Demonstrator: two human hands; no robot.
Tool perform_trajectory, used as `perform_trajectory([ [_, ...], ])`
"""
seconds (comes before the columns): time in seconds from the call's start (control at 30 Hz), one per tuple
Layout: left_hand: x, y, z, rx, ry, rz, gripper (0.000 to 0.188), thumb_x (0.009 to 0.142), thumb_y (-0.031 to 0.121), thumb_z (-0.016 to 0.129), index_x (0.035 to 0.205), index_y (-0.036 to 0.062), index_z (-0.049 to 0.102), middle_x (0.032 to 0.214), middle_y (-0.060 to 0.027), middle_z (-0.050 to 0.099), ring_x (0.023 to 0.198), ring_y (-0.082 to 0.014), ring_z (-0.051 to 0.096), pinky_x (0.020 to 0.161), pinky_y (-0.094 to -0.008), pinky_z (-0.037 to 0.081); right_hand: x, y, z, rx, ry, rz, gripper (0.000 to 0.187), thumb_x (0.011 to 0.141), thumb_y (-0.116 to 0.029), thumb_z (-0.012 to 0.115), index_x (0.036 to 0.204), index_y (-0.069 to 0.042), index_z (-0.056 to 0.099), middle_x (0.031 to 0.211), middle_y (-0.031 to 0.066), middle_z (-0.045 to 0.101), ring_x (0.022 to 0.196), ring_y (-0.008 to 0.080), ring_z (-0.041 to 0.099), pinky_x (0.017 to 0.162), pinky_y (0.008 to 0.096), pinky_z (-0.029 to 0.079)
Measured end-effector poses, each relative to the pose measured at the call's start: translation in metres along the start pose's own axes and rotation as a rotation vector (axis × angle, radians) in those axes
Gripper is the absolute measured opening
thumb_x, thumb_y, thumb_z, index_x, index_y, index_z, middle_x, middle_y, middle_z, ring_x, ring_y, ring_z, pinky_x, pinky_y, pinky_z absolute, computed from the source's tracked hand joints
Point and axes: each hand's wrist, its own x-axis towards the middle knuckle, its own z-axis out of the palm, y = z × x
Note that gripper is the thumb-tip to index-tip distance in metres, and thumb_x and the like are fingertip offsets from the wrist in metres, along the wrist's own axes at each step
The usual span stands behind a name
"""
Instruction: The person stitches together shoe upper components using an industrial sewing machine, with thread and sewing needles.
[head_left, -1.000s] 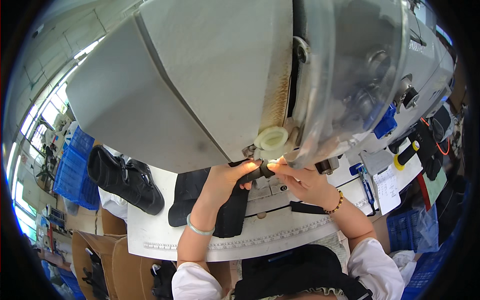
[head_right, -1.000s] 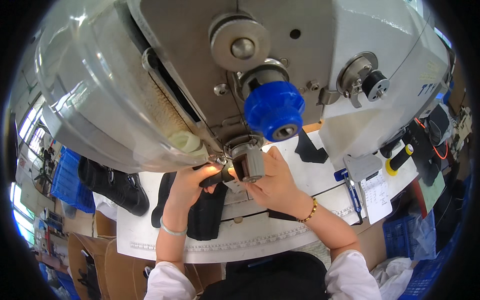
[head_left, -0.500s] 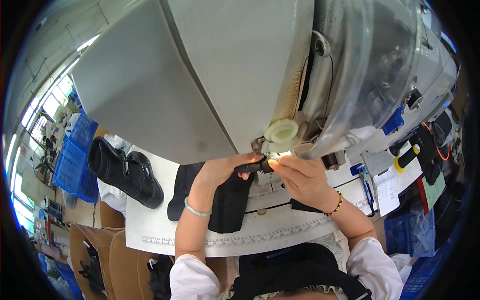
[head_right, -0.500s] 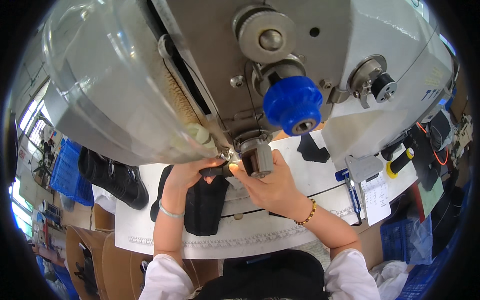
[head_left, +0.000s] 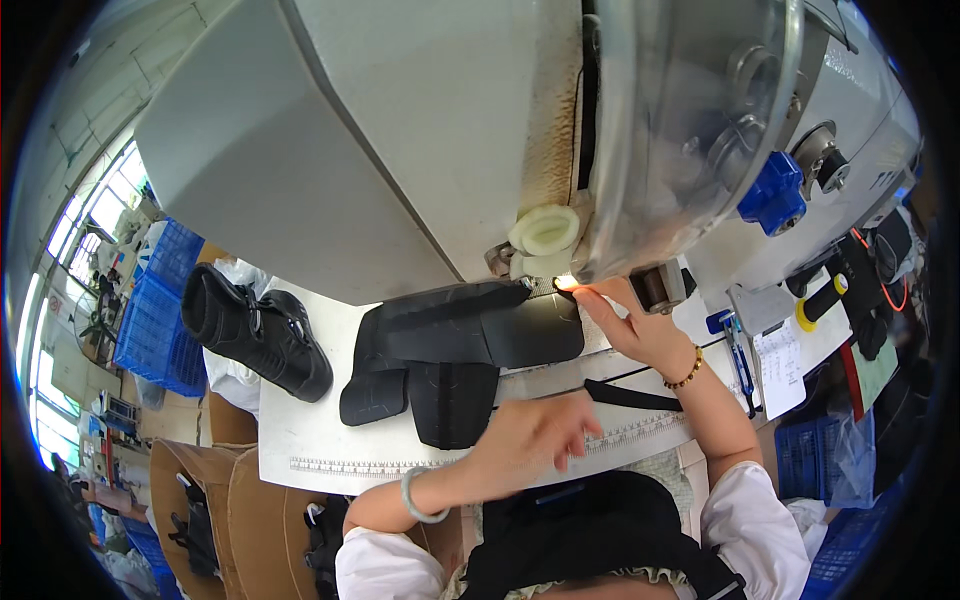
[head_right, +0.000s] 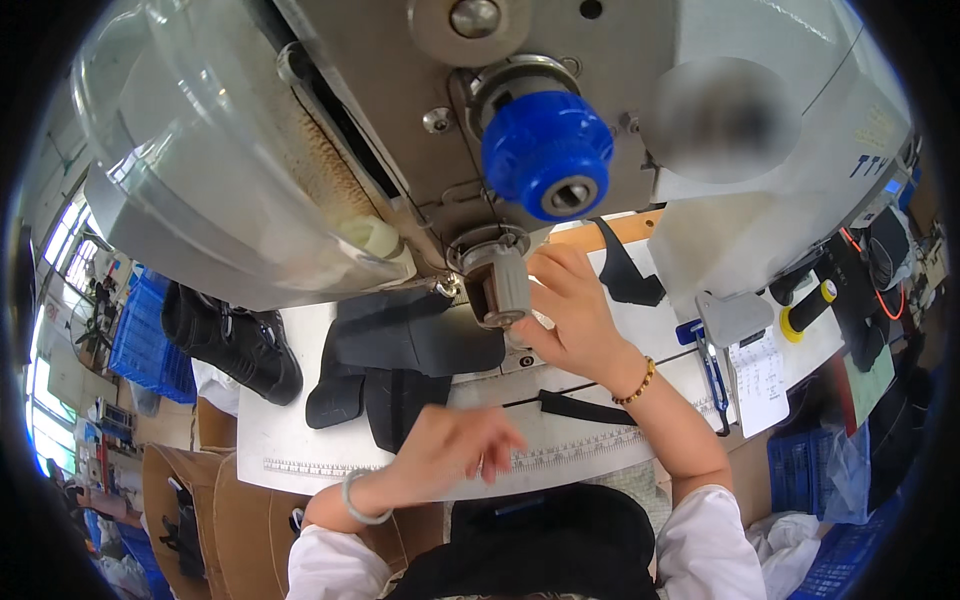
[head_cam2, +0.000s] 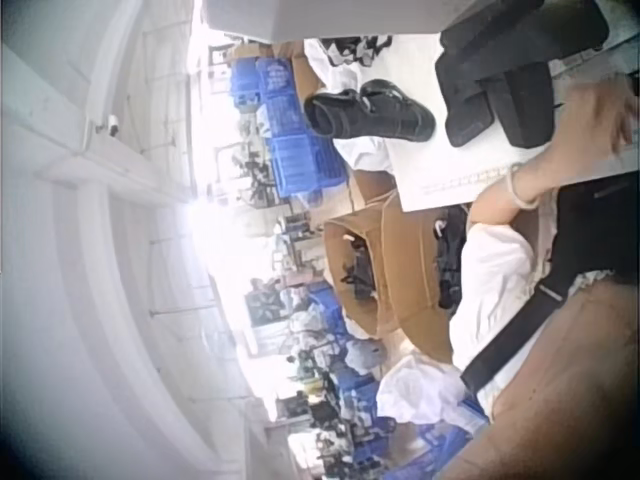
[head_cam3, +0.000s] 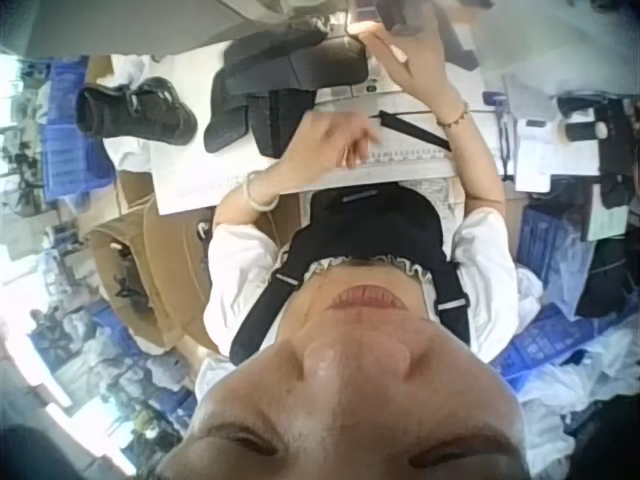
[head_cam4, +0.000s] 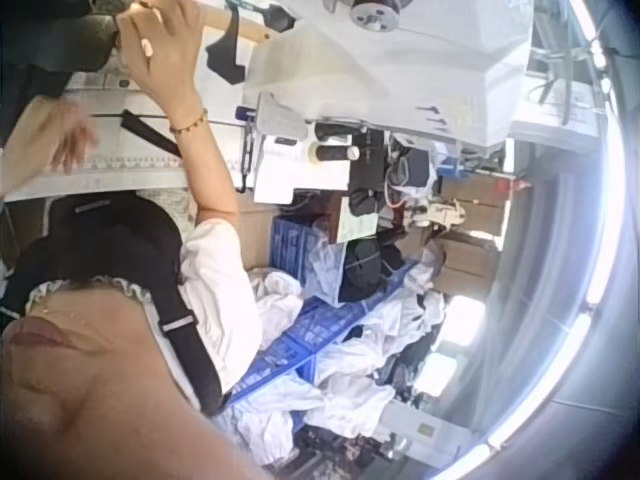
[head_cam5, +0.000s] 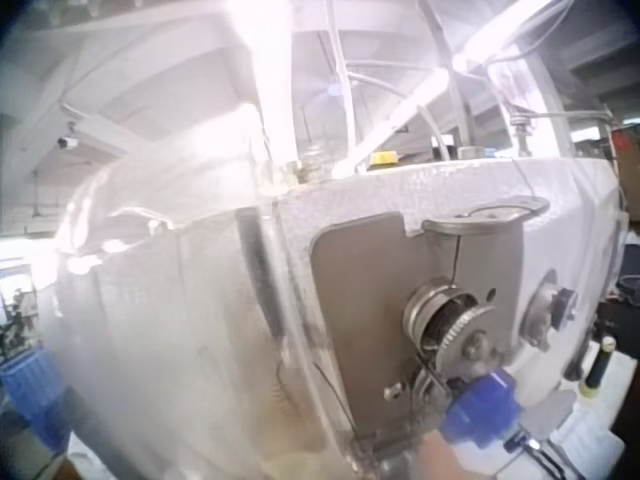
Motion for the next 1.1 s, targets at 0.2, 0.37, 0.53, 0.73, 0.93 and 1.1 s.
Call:
perform_trajectory([
  [0.2, 0.045, 0.029, -0.061, 1.144, 0.606, 0.805, 0.027, 0.079, 0.028, 0.066, 0.079, 0.0013, 0.064, 0.073, -0.0108, 0.063, 0.066, -0.0269, 0.058, 0.061, -0.0317, 0.046, 0.004, 0.005, -0.001, -0.018, -0.012, -0.037, 0.022, 0.069, -0.014, 0.064, 0.089, -0.005, 0.062, 0.096, 0.0092, 0.058, 0.088, 0.0287, 0.049, 0.077, 0.0385, 0.039],
  [0.37, 0.074, 0.039, -0.088, 0.585, -0.098, -0.038, 0.048, 0.078, 0.045, 0.064, 0.101, 0.0028, 0.066, 0.099, -0.0087, 0.065, 0.093, -0.0153, 0.056, 0.085, -0.0228, 0.04, 0.009, 0.002, -0.001, 0.027, 0.007, -0.082, 0.02, 0.07, -0.014, 0.064, 0.089, -0.006, 0.062, 0.097, 0.0089, 0.058, 0.089, 0.0281, 0.049, 0.077, 0.0383, 0.039],
  [0.53, 0.084, 0.036, -0.085, 0.187, -0.126, -0.301, 0.042, 0.077, 0.028, 0.069, 0.108, 0.0004, 0.061, 0.102, -0.0018, 0.062, 0.09, -0.009, 0.054, 0.082, -0.0216, 0.041, 0.009, -0.012, -0.014, -0.183, -0.013, -0.11, 0.02, 0.07, -0.014, 0.067, 0.089, -0.008, 0.063, 0.103, 0.0076, 0.058, 0.097, 0.0273, 0.052, 0.08, 0.0379, 0.04],
  [0.73, 0.084, 0.036, -0.097, 0.148, -0.162, -0.324, 0.039, 0.08, 0.031, 0.067, 0.102, -0.0006, 0.065, 0.096, -0.0046, 0.065, 0.087, -0.0097, 0.058, 0.08, -0.0192, 0.043, -0.019, -0.05, -0.091, -0.758, 0.313, -0.129, 0.012, 0.077, -0.007, 0.056, 0.087, -0.003, 0.063, 0.096, 0.0119, 0.063, 0.087, 0.0247, 0.059, 0.079, 0.0373, 0.041],
  [0.93, 0.089, 0.039, -0.089, 0.043, -0.085, -0.284, 0.029, 0.071, 0.02, 0.076, 0.089, -0.0006, 0.066, 0.08, -0.0052, 0.064, 0.062, -0.0115, 0.06, 0.058, -0.0206, 0.049, -0.039, 0.02, -0.287, -0.662, 1.158, 0.119, 0.031, 0.095, -0.014, 0.043, 0.117, 0.006, 0.051, 0.113, 0.014, 0.057, 0.104, 0.0203, 0.055, 0.094, 0.028, 0.039],
  [1.1, 0.091, 0.034, -0.092, -0.023, -0.066, -0.38, 0.03, 0.07, 0.022, 0.076, 0.088, 0.0004, 0.066, 0.08, -0.0057, 0.064, 0.063, -0.011, 0.06, 0.058, -0.0204, 0.049, -0.056, 0.118, -0.457, 0.06, 1.028, 0.423, 0.048, 0.095, -0.03, 0.045, 0.131, 0.002, 0.04, 0.133, 0.0109, 0.043, 0.124, 0.0191, 0.04, 0.107, 0.0318, 0.025],
])
